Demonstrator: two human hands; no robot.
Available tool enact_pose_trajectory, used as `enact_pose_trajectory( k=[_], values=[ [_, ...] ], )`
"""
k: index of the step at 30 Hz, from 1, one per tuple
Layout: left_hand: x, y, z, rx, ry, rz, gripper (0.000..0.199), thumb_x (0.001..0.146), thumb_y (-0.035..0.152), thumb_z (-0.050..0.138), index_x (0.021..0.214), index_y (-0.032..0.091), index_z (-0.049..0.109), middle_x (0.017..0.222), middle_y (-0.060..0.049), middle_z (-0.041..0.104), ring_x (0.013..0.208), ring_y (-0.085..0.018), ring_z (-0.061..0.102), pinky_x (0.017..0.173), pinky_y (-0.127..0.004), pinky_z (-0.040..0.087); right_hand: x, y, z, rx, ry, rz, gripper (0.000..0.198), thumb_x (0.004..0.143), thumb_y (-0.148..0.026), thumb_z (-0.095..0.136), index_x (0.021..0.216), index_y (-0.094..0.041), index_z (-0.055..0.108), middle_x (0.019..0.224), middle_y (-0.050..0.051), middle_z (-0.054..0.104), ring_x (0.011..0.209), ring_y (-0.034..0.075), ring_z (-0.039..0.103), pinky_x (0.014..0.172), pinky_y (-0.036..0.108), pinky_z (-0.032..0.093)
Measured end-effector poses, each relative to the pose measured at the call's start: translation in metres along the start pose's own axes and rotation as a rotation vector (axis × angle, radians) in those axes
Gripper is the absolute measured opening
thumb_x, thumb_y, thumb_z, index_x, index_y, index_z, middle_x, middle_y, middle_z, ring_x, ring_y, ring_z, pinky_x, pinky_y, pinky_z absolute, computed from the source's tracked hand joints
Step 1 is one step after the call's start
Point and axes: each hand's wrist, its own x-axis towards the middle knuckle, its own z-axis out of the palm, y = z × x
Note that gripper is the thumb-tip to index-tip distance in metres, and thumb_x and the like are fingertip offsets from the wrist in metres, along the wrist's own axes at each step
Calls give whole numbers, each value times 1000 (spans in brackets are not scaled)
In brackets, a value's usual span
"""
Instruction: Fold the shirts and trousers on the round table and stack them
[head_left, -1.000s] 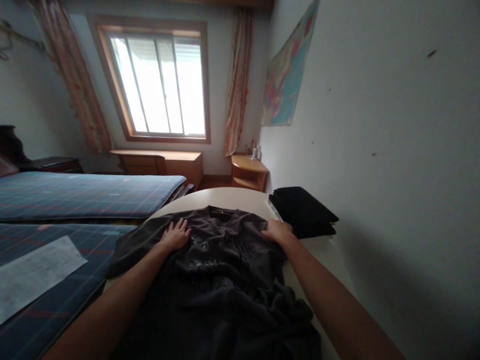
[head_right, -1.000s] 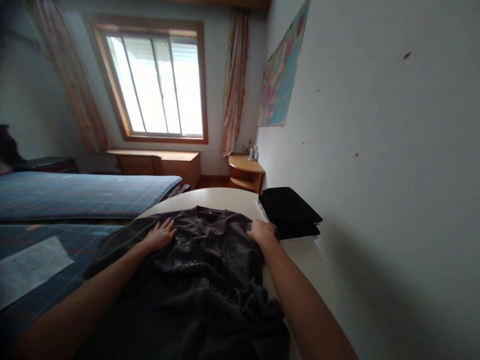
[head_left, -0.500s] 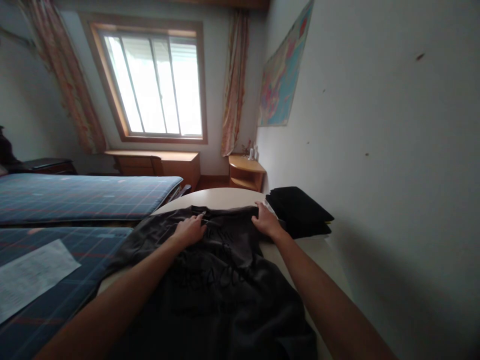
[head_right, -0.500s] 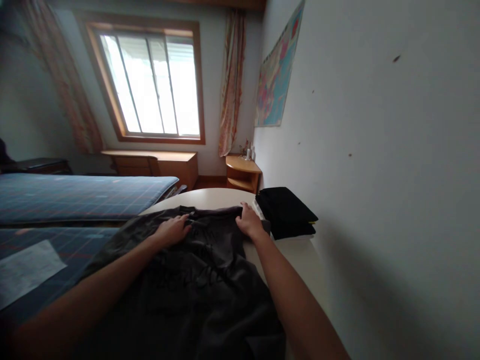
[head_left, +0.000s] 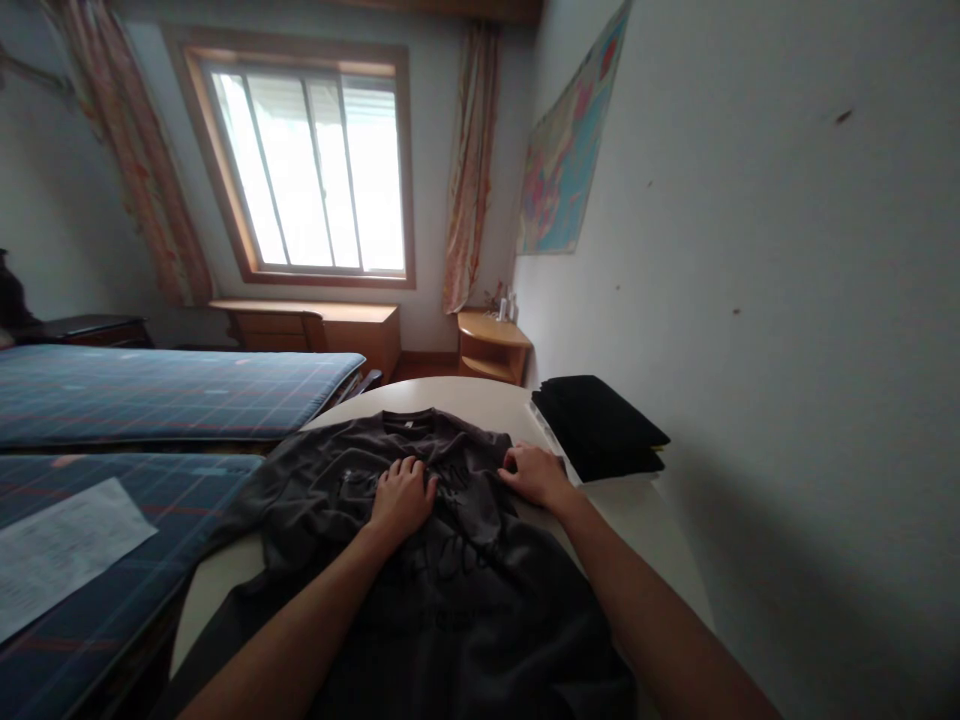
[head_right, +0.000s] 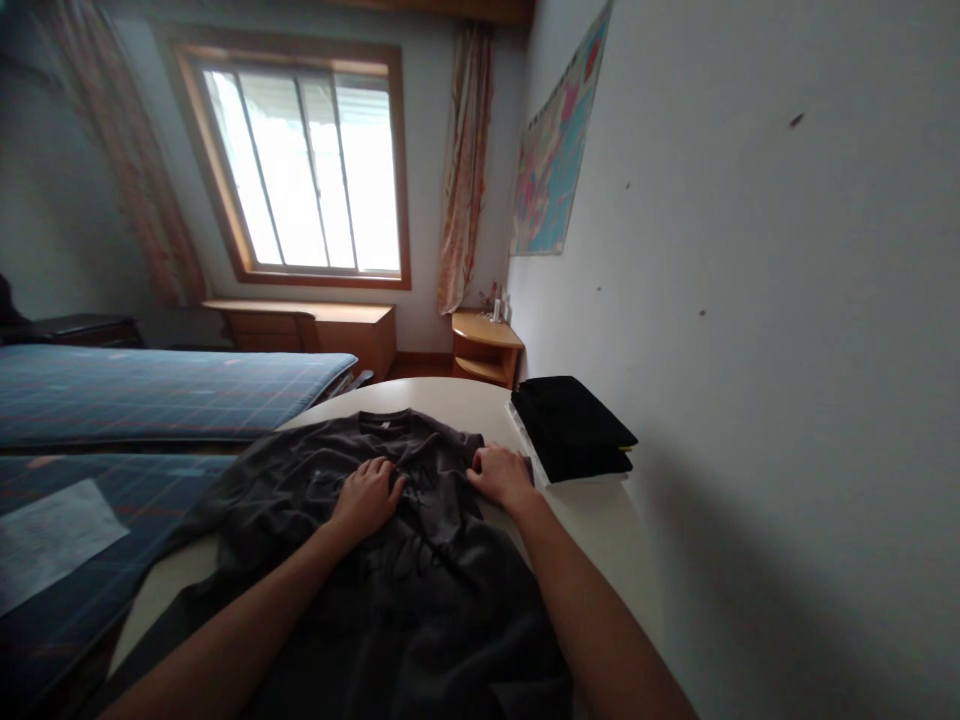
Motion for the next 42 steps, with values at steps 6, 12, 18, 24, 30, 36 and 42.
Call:
enact_pose_trajectory(
  k=[6, 12, 18, 24, 30, 36, 42],
  values=[
    [-2, -6, 13, -41, 23, 0, 45, 98, 42, 43, 133, 18, 57, 146, -13, 51, 137, -31, 41, 111, -46, 34, 1, 13, 17, 144, 157, 93, 30, 96, -31, 46, 114, -16, 64, 116, 12, 68, 106, 20, 64, 88, 25, 43],
    [1, -8, 16, -29, -33, -1, 53, 98, 46, 40, 142, 18, 51, 152, -12, 45, 142, -35, 35, 114, -51, 29, 15, 23, 10, 124, 55, 223, 35, 86, -34, 60, 116, -18, 67, 108, 15, 72, 104, 29, 67, 84, 32, 47],
    [15, -24, 17, 1, -117, -64, 56, 98, 49, 38, 145, 20, 46, 158, -10, 36, 146, -36, 28, 116, -54, 25, 45, 22, -21, 262, 368, 257, 41, 96, -22, 40, 133, -15, 54, 120, 14, 68, 108, 24, 65, 90, 31, 47],
    [28, -51, 17, 28, -115, -232, 59, 98, 45, 31, 149, 17, 42, 160, -11, 31, 147, -35, 26, 116, -57, 24, 30, 10, -19, 160, 316, 101, 34, 90, -22, 51, 120, -14, 64, 124, 16, 65, 113, 24, 61, 97, 30, 44],
    [27, -56, 15, 58, 8, -303, 58, 97, 44, 36, 145, 13, 46, 153, -16, 42, 141, -36, 37, 113, -58, 29, -8, 2, -6, 18, -174, 245, 50, 86, -61, 55, 95, -15, 74, 105, 18, 73, 101, 32, 68, 80, 35, 49],
    [12, -28, 2, 51, 212, 10, 46, 97, 39, 43, 133, 17, 59, 150, -12, 47, 137, -29, 43, 116, -45, 31, -25, -4, 2, 16, -239, 150, 27, 87, -42, 61, 90, -18, 73, 101, 12, 75, 97, 27, 70, 74, 29, 47],
    [1, -13, 7, 4, 42, 108, 60, 94, 52, 48, 146, 22, 47, 150, -9, 48, 138, -33, 43, 115, -48, 31, -3, 6, 1, 36, 45, 290, 33, 102, -30, 37, 123, -11, 54, 108, 18, 71, 101, 26, 68, 80, 32, 45]
  ],
)
